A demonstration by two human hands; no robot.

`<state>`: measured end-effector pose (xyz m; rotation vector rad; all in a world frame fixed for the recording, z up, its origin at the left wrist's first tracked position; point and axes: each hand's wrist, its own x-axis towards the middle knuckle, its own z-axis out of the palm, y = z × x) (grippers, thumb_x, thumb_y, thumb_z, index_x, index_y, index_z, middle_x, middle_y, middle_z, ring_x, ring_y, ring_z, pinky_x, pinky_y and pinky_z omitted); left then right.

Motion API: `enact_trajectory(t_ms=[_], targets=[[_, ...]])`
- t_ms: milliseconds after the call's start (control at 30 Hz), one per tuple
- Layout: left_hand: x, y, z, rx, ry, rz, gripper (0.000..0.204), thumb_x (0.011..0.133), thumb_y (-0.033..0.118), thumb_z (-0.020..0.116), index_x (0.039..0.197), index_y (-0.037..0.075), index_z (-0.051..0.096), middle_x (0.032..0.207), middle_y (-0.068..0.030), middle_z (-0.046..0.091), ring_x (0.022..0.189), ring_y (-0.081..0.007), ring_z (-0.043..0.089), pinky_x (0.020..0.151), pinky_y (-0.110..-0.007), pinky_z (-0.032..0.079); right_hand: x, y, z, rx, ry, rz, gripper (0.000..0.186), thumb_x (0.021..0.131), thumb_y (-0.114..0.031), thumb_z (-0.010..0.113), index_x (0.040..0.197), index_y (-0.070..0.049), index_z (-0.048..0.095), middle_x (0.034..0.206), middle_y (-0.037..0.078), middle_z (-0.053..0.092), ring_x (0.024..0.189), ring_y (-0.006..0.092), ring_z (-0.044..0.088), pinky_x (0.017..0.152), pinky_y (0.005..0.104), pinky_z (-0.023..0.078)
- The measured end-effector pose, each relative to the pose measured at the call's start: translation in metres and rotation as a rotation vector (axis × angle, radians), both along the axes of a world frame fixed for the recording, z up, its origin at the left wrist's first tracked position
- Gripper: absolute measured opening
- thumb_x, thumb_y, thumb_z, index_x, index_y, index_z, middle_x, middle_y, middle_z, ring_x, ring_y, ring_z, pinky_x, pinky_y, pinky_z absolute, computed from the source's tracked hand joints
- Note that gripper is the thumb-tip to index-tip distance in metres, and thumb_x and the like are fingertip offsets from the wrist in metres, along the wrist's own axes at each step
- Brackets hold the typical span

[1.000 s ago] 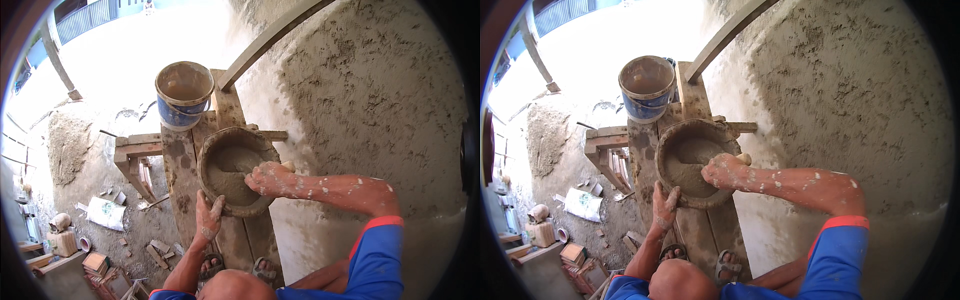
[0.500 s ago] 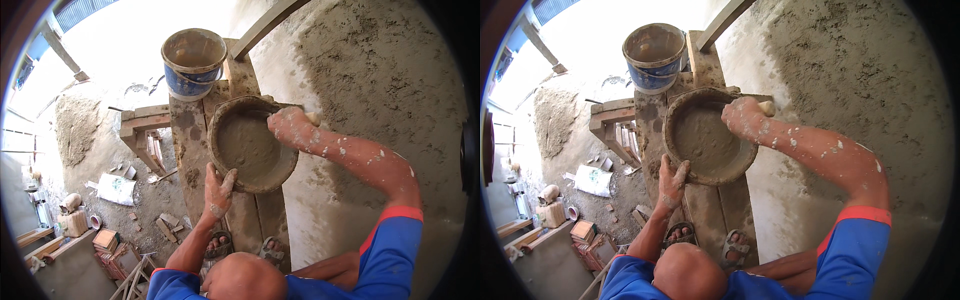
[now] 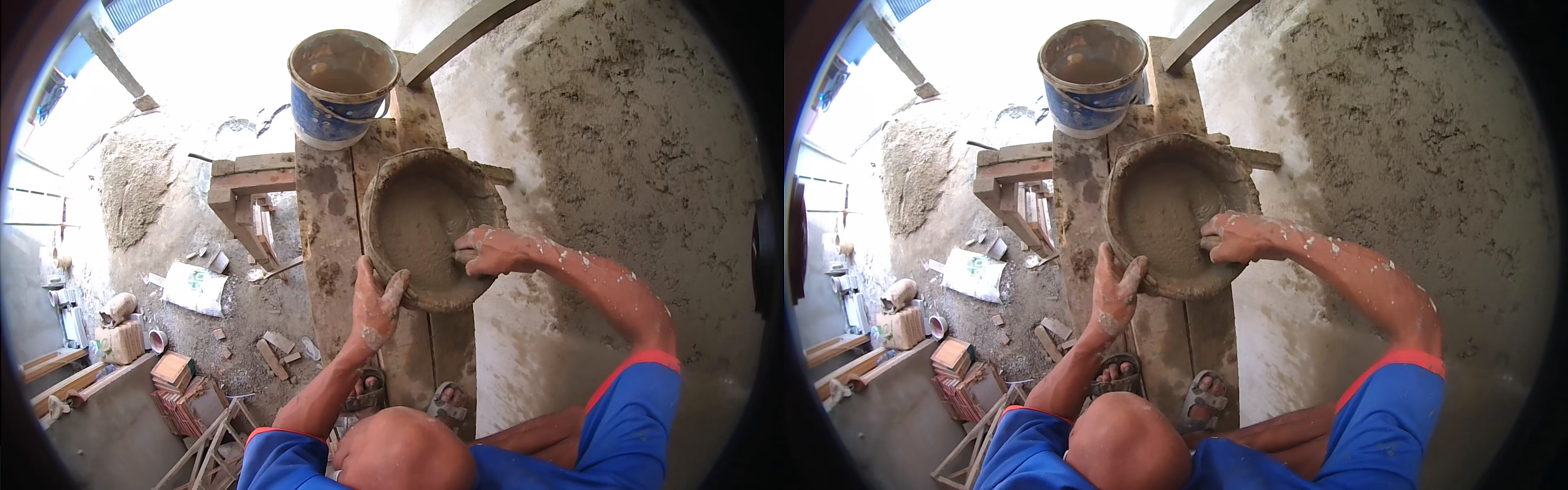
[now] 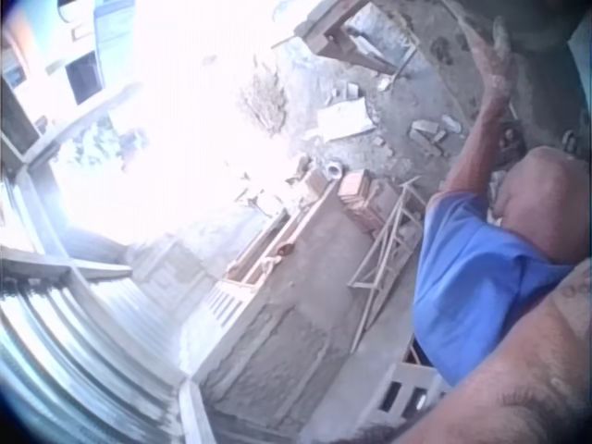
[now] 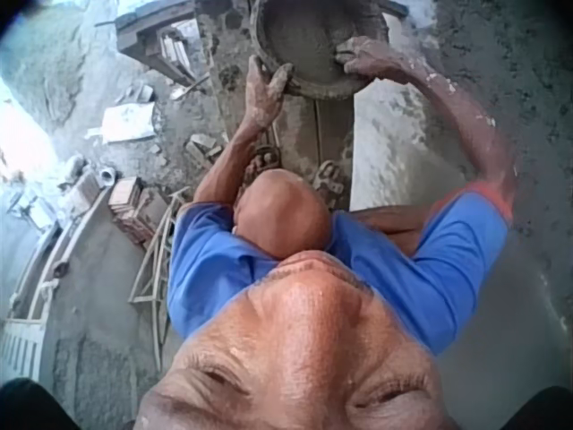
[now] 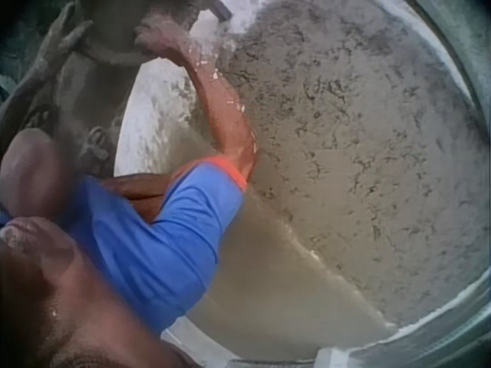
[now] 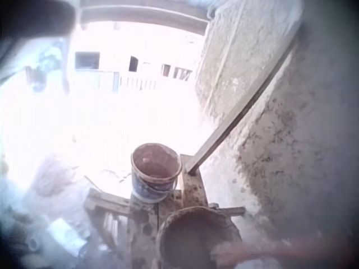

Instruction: The person applies plaster to a wall using a trowel. They take wet plaster from a bucket and spread it onto the rough wall surface with the tool.

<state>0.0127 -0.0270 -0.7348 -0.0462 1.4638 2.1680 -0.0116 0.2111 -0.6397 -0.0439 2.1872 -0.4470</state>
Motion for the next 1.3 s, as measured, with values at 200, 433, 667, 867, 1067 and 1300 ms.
enact_trajectory(t_ms=[200,433,667,867,1067,1300], targets=[[-0.002,-0.008,0.0,-0.062,-0.016,-0.042,0.031,0.093,0.012,0.063,0.111,0.001,0.04,0.089,-0.0095,0.059,0.072,-0.0132,0.061,0.061,-0.029,0.051,0.023,0.017,0.01,-0.091,-0.019,-0.284,0.047,0.074,-0.025,0.063,0.116,-0.004,0.059,0.094,0.02,0.066,0.089,0.0332,0.064,0.079,0.0431,0.049],[-0.004,-0.004,0.007,-0.07,0.012,-0.042,0.031,0.093,0.012,0.063,0.111,0.002,0.04,0.089,-0.009,0.058,0.073,-0.0121,0.06,0.062,-0.028,0.052,0.061,0.035,0.045,0.291,0.479,0.184,0.025,0.076,-0.021,0.065,0.09,-0.005,0.05,0.073,0.017,0.061,0.077,0.0368,0.062,0.069,0.0501,0.049],[0.015,0.011,-0.02,-0.084,0.084,0.176,0.054,0.091,0.016,0.066,0.133,0.0,0.035,0.129,-0.0171,0.048,0.105,-0.0204,0.057,0.086,-0.033,0.05,-0.013,-0.002,0.046,0.695,0.591,0.313,0.011,0.081,-0.01,0.057,0.092,-0.006,0.057,0.075,0.014,0.063,0.074,0.0299,0.068,0.063,0.0408,0.055],[0.008,0.017,-0.002,0.127,-0.097,0.095,0.059,0.086,0.007,0.064,0.136,-0.001,0.035,0.127,-0.0157,0.052,0.11,-0.0217,0.055,0.094,-0.034,0.047,-0.001,-0.008,-0.025,0.409,0.671,0.511,0.009,0.081,-0.01,0.058,0.088,-0.005,0.058,0.071,0.011,0.064,0.072,0.0289,0.068,0.061,0.0393,0.055],[0.009,0.013,-0.001,0.135,-0.119,0.123,0.052,0.081,0.002,0.062,0.129,-0.003,0.042,0.116,-0.0138,0.06,0.102,-0.021,0.059,0.09,-0.035,0.049,0.027,-0.013,0.035,0.356,0.456,0.656,0.014,0.082,-0.012,0.058,0.096,-0.007,0.059,0.076,0.012,0.064,0.077,0.0287,0.069,0.062,0.0392,0.056],[0.009,0.011,-0.003,0.004,-0.04,0.079,0.049,0.08,0.001,0.061,0.126,-0.004,0.047,0.111,-0.013,0.063,0.097,-0.0209,0.061,0.088,-0.035,0.05,0.003,-0.003,0.105,0.711,0.469,0.515,0.014,0.083,-0.012,0.058,0.096,-0.008,0.059,0.081,0.012,0.065,0.082,0.0267,0.069,0.062,0.0385,0.057]])
